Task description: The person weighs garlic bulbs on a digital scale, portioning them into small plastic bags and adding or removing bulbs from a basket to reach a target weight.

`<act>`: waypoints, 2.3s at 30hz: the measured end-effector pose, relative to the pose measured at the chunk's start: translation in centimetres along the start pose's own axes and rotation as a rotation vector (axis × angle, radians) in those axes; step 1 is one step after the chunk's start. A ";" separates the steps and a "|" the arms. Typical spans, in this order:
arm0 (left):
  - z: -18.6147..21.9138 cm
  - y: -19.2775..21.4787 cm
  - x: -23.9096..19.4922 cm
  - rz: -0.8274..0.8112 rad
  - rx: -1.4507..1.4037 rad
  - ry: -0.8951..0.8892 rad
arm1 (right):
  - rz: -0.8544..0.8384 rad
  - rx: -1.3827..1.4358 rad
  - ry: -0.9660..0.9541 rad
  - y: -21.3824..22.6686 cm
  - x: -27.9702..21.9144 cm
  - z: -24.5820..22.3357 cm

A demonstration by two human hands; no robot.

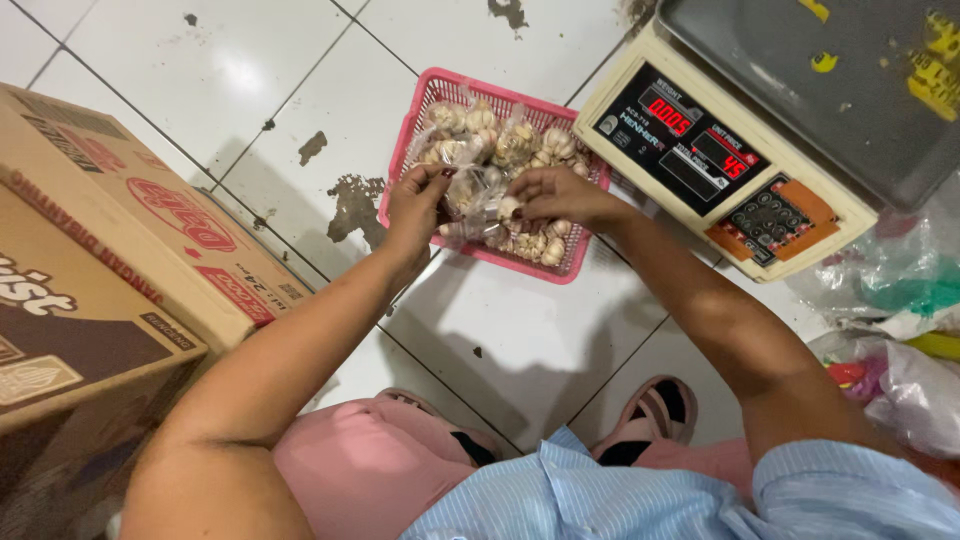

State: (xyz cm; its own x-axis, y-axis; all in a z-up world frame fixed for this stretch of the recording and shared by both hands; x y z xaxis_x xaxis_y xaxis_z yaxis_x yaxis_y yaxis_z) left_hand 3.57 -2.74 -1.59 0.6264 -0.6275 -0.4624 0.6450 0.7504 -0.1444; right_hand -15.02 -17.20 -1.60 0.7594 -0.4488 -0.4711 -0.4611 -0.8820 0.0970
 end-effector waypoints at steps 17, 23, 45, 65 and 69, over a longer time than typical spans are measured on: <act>17.0 -22.6 -3.1 -0.460 0.089 -0.314 | 0.583 -0.949 0.607 12.4 -10.8 -20.0; 18.6 -33.2 -3.0 -0.498 -0.085 -0.558 | 0.707 -0.288 0.629 24.3 -11.0 -15.8; 5.1 -23.3 -1.5 -0.405 0.218 -0.286 | 1.015 -0.871 0.220 25.3 -31.4 -12.0; -4.4 -12.1 0.0 -0.495 1.452 -0.442 | -0.004 -1.261 0.500 0.9 -5.0 6.4; -10.9 -8.5 2.5 -0.510 1.528 -0.363 | 0.121 -1.443 0.584 -0.4 1.4 13.1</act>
State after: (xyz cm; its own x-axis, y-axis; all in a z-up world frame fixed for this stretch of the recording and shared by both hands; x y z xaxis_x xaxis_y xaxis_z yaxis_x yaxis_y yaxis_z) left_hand -5.08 -8.42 -11.02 0.1496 -0.9075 -0.3926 0.4723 -0.2833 0.8347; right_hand -19.80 -15.63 -13.74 0.9761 -0.2140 -0.0383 0.0238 -0.0700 0.9973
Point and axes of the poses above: each hand's wrist, its own x-axis towards the middle knuckle, its own y-axis out of the back of the hand, z = x × y, the point moved 5 cm from there along x, towards the middle knuckle, and after that the axes turned 11 degrees about z, right-handed, at the moved point
